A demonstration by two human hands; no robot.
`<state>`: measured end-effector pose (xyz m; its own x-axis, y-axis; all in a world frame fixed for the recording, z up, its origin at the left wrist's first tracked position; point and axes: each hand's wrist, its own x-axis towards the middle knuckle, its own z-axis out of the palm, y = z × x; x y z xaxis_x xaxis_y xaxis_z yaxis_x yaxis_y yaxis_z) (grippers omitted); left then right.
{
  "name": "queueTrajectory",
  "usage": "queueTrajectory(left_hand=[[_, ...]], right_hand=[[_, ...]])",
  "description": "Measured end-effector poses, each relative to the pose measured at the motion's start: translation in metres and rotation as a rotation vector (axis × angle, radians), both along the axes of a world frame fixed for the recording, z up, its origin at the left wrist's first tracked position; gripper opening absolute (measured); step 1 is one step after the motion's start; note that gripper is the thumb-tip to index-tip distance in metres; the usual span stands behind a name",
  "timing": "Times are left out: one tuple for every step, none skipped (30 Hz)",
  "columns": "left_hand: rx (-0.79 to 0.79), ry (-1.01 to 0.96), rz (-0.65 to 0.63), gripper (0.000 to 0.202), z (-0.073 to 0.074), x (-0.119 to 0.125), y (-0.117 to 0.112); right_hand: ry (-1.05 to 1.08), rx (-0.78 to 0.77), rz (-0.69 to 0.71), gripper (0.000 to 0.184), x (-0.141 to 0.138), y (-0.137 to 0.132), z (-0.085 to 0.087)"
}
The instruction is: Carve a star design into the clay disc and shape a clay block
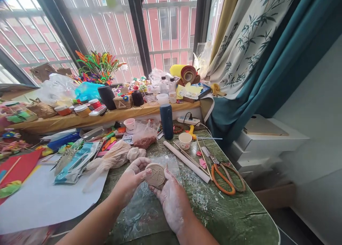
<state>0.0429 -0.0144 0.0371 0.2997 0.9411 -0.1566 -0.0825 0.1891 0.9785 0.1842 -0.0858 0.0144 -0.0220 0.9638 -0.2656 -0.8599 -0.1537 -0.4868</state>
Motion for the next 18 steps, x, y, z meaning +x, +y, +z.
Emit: queueTrajectory(left_hand=[[0.053,0.066,-0.014,0.050,-0.004,-0.004,0.002],[0.101,0.125,-0.015,0.050,-0.007,-0.008,0.005],[0.127,0.167,-0.005,0.050,-0.010,-0.012,0.007],[0.123,0.182,0.008,0.051,-0.012,-0.014,0.009],[0.091,0.162,0.022,0.052,-0.014,-0.016,0.011],[0.036,0.113,0.034,0.054,-0.015,-0.016,0.011],[-0.037,0.046,0.036,0.055,-0.015,-0.016,0.011],[-0.119,-0.032,0.020,0.058,-0.015,-0.015,0.009],[-0.206,-0.118,-0.013,0.062,-0.014,-0.014,0.007],[-0.290,-0.208,-0.056,0.067,-0.013,-0.013,0.004],[-0.366,-0.298,-0.101,0.074,-0.012,-0.012,0.001],[-0.428,-0.389,-0.145,0.079,-0.011,-0.012,-0.002],[-0.469,-0.475,-0.179,0.083,-0.011,-0.011,-0.005],[-0.491,-0.550,-0.202,0.085,-0.011,-0.011,-0.008],[-0.497,-0.612,-0.220,0.086,-0.012,-0.011,-0.011],[-0.491,-0.656,-0.236,0.087,-0.013,-0.012,-0.012],[-0.477,-0.682,-0.253,0.088,-0.013,-0.012,-0.014],[-0.462,-0.692,-0.273,0.089,-0.013,-0.013,-0.015]], right_hand=[[0.010,-0.010,0.010,0.041,-0.001,-0.003,0.001],[0.015,-0.013,0.023,0.040,-0.001,-0.005,0.003],[0.013,-0.011,0.033,0.040,-0.001,-0.008,0.005],[0.002,-0.004,0.036,0.040,-0.001,-0.009,0.009],[-0.016,0.007,0.035,0.041,-0.002,-0.011,0.012],[-0.037,0.021,0.032,0.041,-0.003,-0.012,0.016],[-0.053,0.039,0.034,0.042,-0.005,-0.012,0.019],[-0.061,0.059,0.043,0.042,-0.007,-0.012,0.022],[-0.061,0.078,0.061,0.043,-0.009,-0.012,0.024],[-0.056,0.091,0.090,0.045,-0.012,-0.012,0.025],[-0.058,0.097,0.128,0.046,-0.014,-0.011,0.024],[-0.081,0.098,0.171,0.047,-0.015,-0.010,0.023],[-0.138,0.102,0.211,0.048,-0.016,-0.009,0.022],[-0.234,0.112,0.237,0.048,-0.016,-0.007,0.022],[-0.365,0.129,0.249,0.049,-0.015,-0.005,0.022],[-0.528,0.148,0.247,0.051,-0.014,-0.002,0.024],[-0.707,0.170,0.237,0.056,-0.012,0.001,0.027],[-0.889,0.193,0.219,0.062,-0.010,0.005,0.032]])
